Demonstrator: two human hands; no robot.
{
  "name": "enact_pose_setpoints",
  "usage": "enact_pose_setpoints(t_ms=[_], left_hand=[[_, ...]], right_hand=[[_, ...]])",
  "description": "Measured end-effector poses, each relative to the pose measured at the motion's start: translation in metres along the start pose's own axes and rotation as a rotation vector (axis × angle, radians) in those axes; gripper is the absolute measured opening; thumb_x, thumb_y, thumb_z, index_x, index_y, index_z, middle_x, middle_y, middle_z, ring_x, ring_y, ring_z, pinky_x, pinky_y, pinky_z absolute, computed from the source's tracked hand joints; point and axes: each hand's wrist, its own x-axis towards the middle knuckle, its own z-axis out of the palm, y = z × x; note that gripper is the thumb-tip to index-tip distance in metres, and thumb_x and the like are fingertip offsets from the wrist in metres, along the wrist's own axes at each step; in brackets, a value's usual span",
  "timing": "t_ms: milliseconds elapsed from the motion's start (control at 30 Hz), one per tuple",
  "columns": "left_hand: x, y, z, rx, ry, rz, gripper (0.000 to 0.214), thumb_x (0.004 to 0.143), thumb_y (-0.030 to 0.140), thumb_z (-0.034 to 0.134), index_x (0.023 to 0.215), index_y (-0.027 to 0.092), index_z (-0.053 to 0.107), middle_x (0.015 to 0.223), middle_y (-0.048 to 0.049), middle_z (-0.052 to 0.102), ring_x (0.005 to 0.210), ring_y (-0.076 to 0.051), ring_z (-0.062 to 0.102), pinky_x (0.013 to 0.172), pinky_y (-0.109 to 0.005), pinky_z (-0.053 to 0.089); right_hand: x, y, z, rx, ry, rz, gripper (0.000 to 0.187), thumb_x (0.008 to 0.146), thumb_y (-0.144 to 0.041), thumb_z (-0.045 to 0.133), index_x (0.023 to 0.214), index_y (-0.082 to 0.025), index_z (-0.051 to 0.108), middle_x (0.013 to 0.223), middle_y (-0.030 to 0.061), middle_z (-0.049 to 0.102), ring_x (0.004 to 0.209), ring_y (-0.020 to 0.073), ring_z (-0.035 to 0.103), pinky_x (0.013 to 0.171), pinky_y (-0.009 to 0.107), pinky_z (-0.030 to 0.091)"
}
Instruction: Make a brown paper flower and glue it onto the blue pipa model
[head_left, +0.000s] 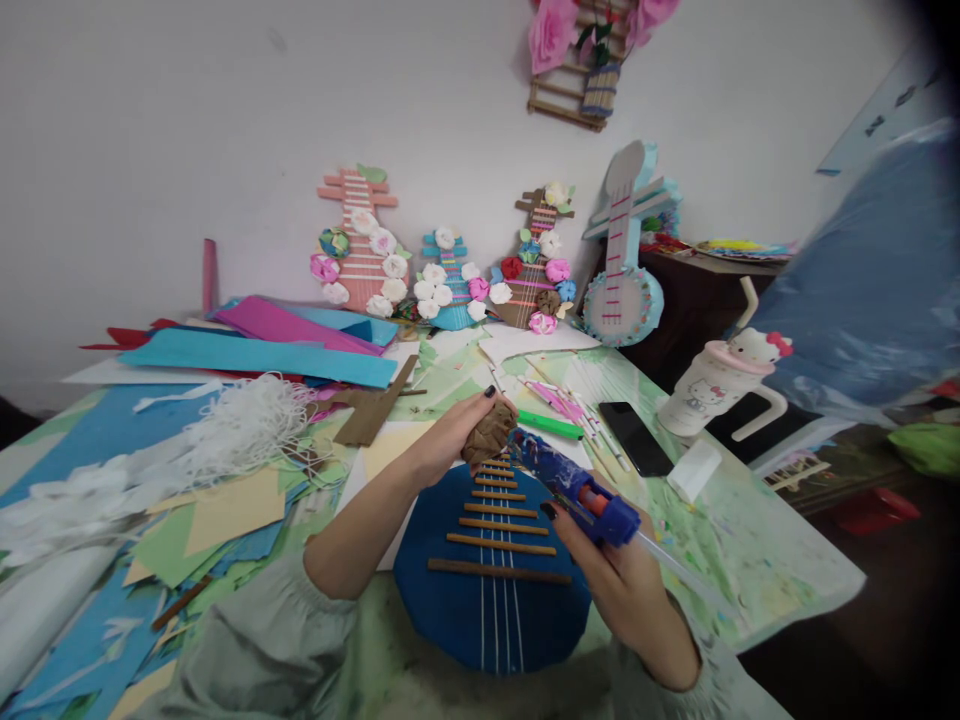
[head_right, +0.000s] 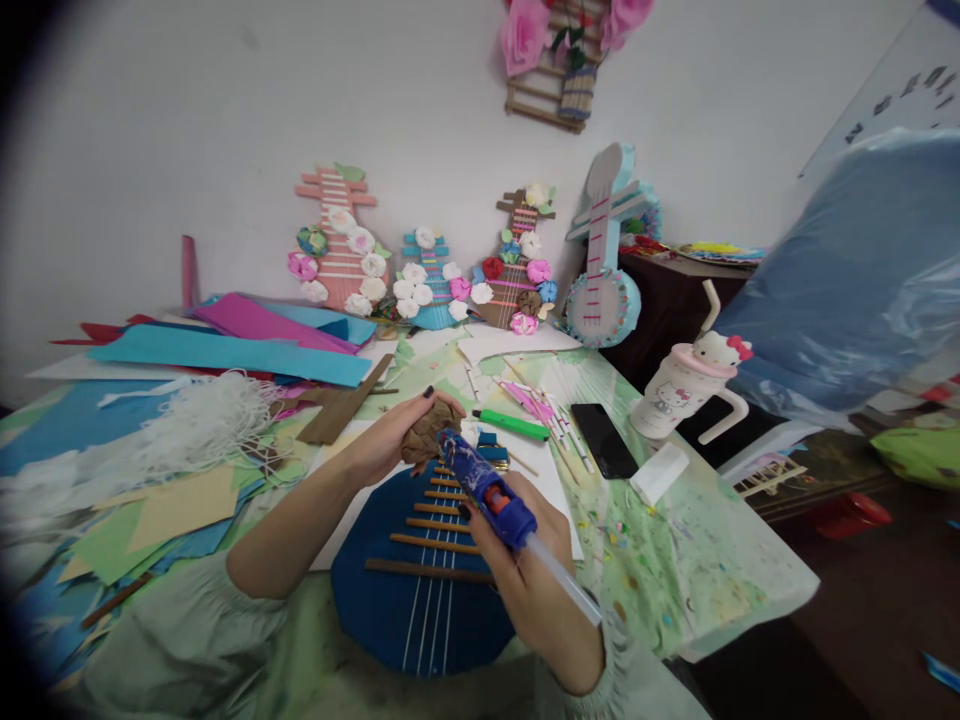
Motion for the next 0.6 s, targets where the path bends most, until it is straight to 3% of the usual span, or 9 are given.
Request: enact_pose_setpoints(t_ms=[133, 300, 500, 600], left_hand=[[0.0, 0.0, 0.0, 0.018, -0.014, -0.002, 0.042, 0.086, 0.056, 0.045, 0.094, 0.017, 0.058, 0.069, 0.0007, 0.054, 0.042, -0.006, 0.046, 0.032, -0.016, 0.035], [0.001, 0.0, 0.0, -0.005, 0.0, -0.02, 0.038, 0.086, 0.051, 0.046, 0.094, 0.016, 0.059, 0.063, 0.0013, 0.055, 0.04, -0.006, 0.045, 0.035, -0.015, 0.034], [0.003, -0.004, -0.001, -0.014, 0.06, -0.029, 0.038, 0.084, 0.052, 0.049, 0.092, 0.016, 0.058, 0.065, 0.0001, 0.059, 0.044, -0.008, 0.05, 0.038, -0.016, 0.034], [0.003, -0.005, -0.001, 0.001, 0.085, -0.055, 0.04, 0.083, 0.055, 0.049, 0.094, 0.017, 0.057, 0.069, -0.0011, 0.06, 0.05, -0.012, 0.055, 0.038, -0.018, 0.036]], right_hand=[[0.003, -0.005, -0.001, 0.021, -0.064, 0.017, 0.006, 0.089, -0.027, 0.055, 0.088, -0.022, 0.057, 0.076, 0.0008, 0.06, 0.069, 0.0159, 0.058, 0.062, 0.025, 0.046], [0.002, 0.004, 0.003, -0.018, 0.083, 0.018, 0.008, 0.088, -0.029, 0.055, 0.09, -0.022, 0.058, 0.084, 0.0034, 0.063, 0.075, 0.0185, 0.06, 0.059, 0.026, 0.045], [0.0, -0.008, 0.0, 0.012, -0.103, -0.001, 0.006, 0.09, -0.026, 0.052, 0.092, -0.022, 0.057, 0.082, 0.0027, 0.062, 0.074, 0.0174, 0.06, 0.064, 0.027, 0.045], [0.002, -0.014, 0.001, -0.01, -0.118, 0.004, 0.008, 0.091, -0.026, 0.051, 0.085, -0.021, 0.053, 0.074, 0.0008, 0.057, 0.066, 0.0151, 0.055, 0.058, 0.025, 0.042]])
